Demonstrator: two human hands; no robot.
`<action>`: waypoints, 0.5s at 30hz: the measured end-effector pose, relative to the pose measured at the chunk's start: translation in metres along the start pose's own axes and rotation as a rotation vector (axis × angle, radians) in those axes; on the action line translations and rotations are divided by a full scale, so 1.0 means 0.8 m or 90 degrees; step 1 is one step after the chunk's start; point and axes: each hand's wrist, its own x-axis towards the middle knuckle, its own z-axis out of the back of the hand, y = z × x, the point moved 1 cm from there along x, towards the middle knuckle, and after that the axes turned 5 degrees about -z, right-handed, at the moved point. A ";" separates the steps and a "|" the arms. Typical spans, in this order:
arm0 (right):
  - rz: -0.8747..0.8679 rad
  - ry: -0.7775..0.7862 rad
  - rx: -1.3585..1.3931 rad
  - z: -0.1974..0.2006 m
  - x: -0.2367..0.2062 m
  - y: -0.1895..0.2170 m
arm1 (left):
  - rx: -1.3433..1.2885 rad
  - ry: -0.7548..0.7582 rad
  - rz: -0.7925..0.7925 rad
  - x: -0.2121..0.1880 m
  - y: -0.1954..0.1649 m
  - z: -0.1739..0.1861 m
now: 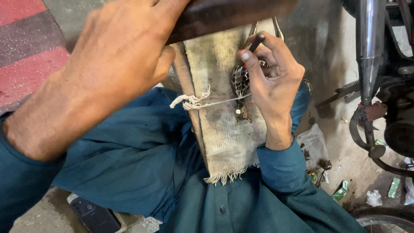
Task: The person sits cross-legged and uses a hammer and a small metal punch to emboss or shape a silver-colored metal object resembling a stylized bird or animal. They repeatedly strike the punch against the object, repositioning it to work on different areas.
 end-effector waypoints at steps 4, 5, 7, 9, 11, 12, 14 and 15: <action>-0.009 -0.002 -0.017 0.000 0.001 -0.003 | 0.004 -0.035 -0.018 -0.009 0.008 -0.005; -0.005 -0.002 -0.012 0.000 0.001 -0.004 | 0.003 -0.040 -0.020 -0.010 0.010 -0.005; 0.001 0.010 -0.004 0.000 0.001 -0.006 | -0.009 -0.029 -0.008 -0.012 0.012 -0.008; 0.004 0.013 0.002 -0.001 0.001 -0.008 | 0.000 -0.047 -0.023 -0.014 0.013 -0.007; 0.001 0.007 0.006 -0.001 0.002 -0.010 | 0.017 -0.049 -0.027 -0.015 0.015 -0.007; 0.004 0.015 0.008 -0.001 0.001 -0.010 | 0.023 -0.036 -0.017 -0.014 0.015 -0.009; 0.013 0.025 0.008 0.000 0.002 -0.010 | 0.018 -0.029 -0.011 -0.015 0.017 -0.010; 0.019 0.027 0.006 0.000 0.003 -0.010 | 0.007 -0.036 -0.014 -0.016 0.018 -0.010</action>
